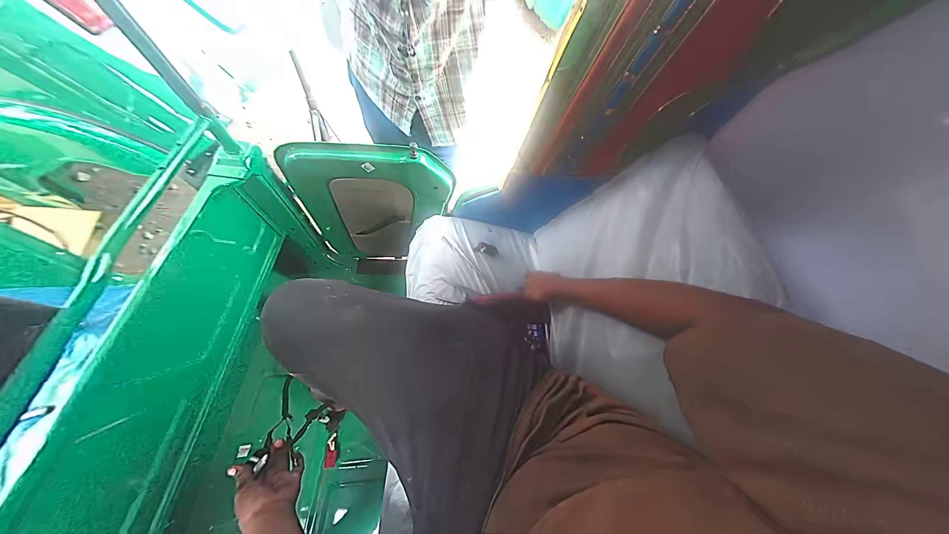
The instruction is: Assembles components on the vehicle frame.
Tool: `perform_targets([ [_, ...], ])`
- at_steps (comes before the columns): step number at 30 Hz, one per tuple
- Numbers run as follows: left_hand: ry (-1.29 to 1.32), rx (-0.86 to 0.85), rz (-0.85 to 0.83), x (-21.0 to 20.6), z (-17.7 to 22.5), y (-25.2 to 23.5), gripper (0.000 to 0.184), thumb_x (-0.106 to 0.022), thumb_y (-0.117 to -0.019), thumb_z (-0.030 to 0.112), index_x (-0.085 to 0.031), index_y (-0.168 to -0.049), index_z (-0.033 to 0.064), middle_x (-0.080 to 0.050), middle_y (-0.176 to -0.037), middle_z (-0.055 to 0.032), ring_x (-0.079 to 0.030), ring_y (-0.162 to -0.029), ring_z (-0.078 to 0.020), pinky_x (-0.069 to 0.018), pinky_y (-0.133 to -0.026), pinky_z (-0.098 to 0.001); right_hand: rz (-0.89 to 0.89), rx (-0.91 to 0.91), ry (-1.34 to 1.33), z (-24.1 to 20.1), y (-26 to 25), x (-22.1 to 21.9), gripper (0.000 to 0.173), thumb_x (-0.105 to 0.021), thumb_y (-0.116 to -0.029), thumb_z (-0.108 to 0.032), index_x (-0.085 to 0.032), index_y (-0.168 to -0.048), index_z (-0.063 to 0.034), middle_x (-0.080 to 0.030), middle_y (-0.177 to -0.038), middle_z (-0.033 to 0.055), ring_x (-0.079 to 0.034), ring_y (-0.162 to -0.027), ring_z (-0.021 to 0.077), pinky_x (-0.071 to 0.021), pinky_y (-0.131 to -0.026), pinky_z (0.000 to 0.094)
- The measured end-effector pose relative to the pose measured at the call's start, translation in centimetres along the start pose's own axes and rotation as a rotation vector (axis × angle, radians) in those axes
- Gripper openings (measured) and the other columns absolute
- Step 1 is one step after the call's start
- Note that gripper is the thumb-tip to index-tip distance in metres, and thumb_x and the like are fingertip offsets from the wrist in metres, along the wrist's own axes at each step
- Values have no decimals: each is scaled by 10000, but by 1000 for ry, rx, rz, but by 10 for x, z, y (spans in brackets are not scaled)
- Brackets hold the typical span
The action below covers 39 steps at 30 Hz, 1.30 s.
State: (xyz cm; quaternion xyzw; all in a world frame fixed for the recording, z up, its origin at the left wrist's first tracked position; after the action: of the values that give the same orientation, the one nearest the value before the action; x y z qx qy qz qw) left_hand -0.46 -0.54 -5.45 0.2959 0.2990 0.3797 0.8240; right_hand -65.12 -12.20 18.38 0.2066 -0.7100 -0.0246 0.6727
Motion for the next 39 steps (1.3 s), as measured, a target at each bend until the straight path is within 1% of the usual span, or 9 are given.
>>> perform_targets([
  [1,3,-2,3,1,1,1,532,-291,-1070,616,-513,-1315,199,-657,-1151,-10,-649,-1036,-138,-536,-859,-417,-357,-327,-109,4,-10,-7,757,-438,-998,-695,-731,-1028,3,-703,-1056,226,-677,-1035,364,-529,-873,581],
  [3,12,-1,4,2,3,1,527,-295,-1072,607,-511,-1310,190,-663,-1136,-18,-657,-1022,-137,-542,-849,-411,-540,-571,-230,9,-17,-12,894,-431,-936,-801,-707,-1131,27,-669,-1202,258,-630,-1172,404,-462,-969,663],
  [13,33,-5,0,6,4,1,493,-329,-1076,580,-491,-1318,182,-653,-1151,-25,-658,-1020,-150,-546,-844,-410,-587,-587,-229,-16,-8,-2,820,-452,-988,-694,-677,-1196,66,-621,-1305,290,-580,-1261,423,-430,-1015,664],
  [16,22,-3,-8,4,5,-1,504,-328,-1071,594,-498,-1314,187,-659,-1151,-28,-662,-1016,-158,-551,-841,-414,-500,-622,-306,-17,-18,14,694,-589,-974,-592,-679,-1158,71,-641,-1248,271,-610,-1190,394,-461,-981,626],
  [20,1,-5,-4,10,5,1,497,-337,-1070,593,-500,-1312,191,-657,-1171,-22,-662,-1029,-149,-552,-841,-406,-115,-555,-306,-1,-68,76,657,-703,-916,-536,-657,-1104,92,-668,-1109,288,-661,-1060,436,-519,-885,654],
  [23,-12,2,-11,11,-1,-3,493,-338,-1067,599,-516,-1302,203,-664,-1147,-10,-664,-1010,-143,-552,-830,-407,-110,-508,-276,-2,-104,96,701,-723,-906,-546,-620,-1149,103,-645,-1133,292,-654,-1063,425,-523,-878,629],
  [30,-19,-5,-25,10,3,0,498,-305,-1070,606,-497,-1301,209,-666,-1137,-5,-661,-1024,-137,-549,-850,-411,132,-524,-542,15,-101,70,790,-729,-887,-604,-566,-1322,35,-655,-1174,281,-645,-1109,425,-510,-950,628],
  [33,-3,-3,-12,11,-1,-4,522,-273,-1066,626,-482,-1334,230,-656,-1146,10,-646,-1030,-121,-536,-855,-412,120,-544,-743,43,-70,45,813,-812,-869,-474,-496,-1426,27,-650,-1253,262,-641,-1157,387,-509,-1013,575],
  [39,9,1,5,14,-2,0,587,-203,-1061,653,-518,-1291,215,-666,-1153,1,-653,-1036,-142,-535,-851,-422,127,-547,-867,58,-52,6,803,-924,-767,-260,-523,-1421,-23,-725,-1141,168,-696,-1064,301,-555,-964,520],
])
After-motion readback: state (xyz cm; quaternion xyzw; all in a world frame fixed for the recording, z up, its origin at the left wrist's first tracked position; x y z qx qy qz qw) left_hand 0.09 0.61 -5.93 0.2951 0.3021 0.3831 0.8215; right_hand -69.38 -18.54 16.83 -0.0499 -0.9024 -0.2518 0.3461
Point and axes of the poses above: each hand's wrist, its own y-axis away from the middle knuckle, its own x-axis out of the back of the hand, z = x × y, the point moved 8 cm from there along -y, towards the middle knuckle
